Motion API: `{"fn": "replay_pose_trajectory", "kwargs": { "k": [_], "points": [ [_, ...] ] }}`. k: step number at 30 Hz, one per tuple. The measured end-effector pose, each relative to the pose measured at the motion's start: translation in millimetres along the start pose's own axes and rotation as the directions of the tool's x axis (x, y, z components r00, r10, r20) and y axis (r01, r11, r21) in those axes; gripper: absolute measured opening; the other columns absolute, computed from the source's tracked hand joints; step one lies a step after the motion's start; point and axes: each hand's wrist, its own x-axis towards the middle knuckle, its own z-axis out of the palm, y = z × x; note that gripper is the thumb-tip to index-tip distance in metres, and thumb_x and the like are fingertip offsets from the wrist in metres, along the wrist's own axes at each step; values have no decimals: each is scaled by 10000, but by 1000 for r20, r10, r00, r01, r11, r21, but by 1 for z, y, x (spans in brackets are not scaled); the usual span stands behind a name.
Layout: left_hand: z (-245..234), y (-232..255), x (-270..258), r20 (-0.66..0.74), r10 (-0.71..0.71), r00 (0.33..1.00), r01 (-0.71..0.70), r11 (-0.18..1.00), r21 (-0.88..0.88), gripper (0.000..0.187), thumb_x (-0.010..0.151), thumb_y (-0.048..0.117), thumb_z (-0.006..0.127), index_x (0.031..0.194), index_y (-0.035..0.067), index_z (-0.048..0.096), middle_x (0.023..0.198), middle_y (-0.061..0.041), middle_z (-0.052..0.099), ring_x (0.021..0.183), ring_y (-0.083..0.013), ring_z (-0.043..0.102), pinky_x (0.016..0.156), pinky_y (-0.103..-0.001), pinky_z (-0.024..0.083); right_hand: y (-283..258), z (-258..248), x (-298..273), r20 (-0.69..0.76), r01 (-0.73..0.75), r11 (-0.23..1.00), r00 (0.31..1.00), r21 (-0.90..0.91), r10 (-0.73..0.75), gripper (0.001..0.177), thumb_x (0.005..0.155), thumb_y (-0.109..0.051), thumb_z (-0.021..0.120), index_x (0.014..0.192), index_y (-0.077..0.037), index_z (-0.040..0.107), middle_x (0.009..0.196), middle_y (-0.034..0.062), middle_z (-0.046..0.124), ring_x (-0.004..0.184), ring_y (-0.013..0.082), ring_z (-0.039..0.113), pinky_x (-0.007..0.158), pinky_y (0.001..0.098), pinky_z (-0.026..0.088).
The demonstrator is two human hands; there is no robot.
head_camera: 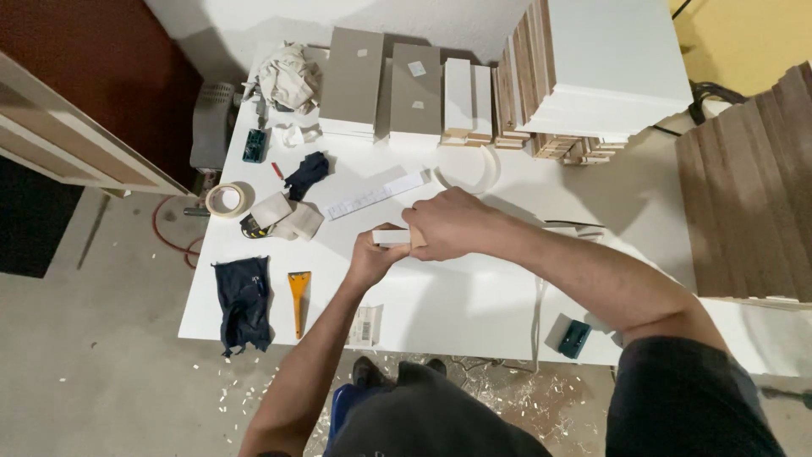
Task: The person uses a handheld electric sander on a small wooden block, then places it on a white board. They proceed to sand the edges of the white board by hand using a sanding block, moving along the sides and corners.
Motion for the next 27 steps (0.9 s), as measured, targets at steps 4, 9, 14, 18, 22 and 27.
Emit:
{"fn": "replay_pose_trajectory", "kwargs": {
  "k": [4,9,14,18,22,27],
  "points": [
    [-1,-82,6,20,19,1000,-18,998,-66,404,641,108,1002,991,77,802,904,-110,796,836,-143,657,750,-334,522,-24,-17,16,-20,17,1000,1000,22,-17,553,911,-494,579,1237,-48,619,1058,150,705,963,427,720,819,563,564],
    [-3,-142,18,62,29,998,-22,993,-116,337,689,66,971,984,58,809,911,-105,792,824,-196,673,768,-404,539,-34,-9,34,-105,65,995,993,75,-57,577,915,-488,611,1269,-33,579,1101,174,684,984,467,705,826,598,555],
    [1,-58,5,53,48,997,-44,996,-78,342,678,62,963,972,44,790,876,-121,780,839,-188,648,746,-380,512,-25,-9,12,-128,66,996,990,67,-57,549,921,-495,595,1249,-55,578,1062,146,681,938,448,716,779,590,559],
    [6,45,-2,22,71,997,-71,997,-13,327,672,94,969,916,14,767,849,-189,771,790,-193,665,715,-360,517,15,4,-26,-63,-18,999,998,43,21,472,907,-458,636,1186,-78,620,1025,120,703,906,415,730,778,559,570],
    [0,26,0,22,71,997,-72,997,25,313,674,123,973,904,34,780,854,-156,776,815,-163,633,715,-324,498,43,17,-65,-27,-98,995,995,27,99,476,904,-472,629,1162,-72,621,1016,128,709,901,407,733,779,547,573],
    [-9,11,-1,-16,-33,999,35,995,92,361,652,136,989,935,52,781,870,-134,767,801,-165,614,705,-316,474,81,39,-110,33,-244,970,969,16,243,550,862,-550,638,1207,-122,634,1069,114,722,938,417,734,809,561,563]
  ]
}}
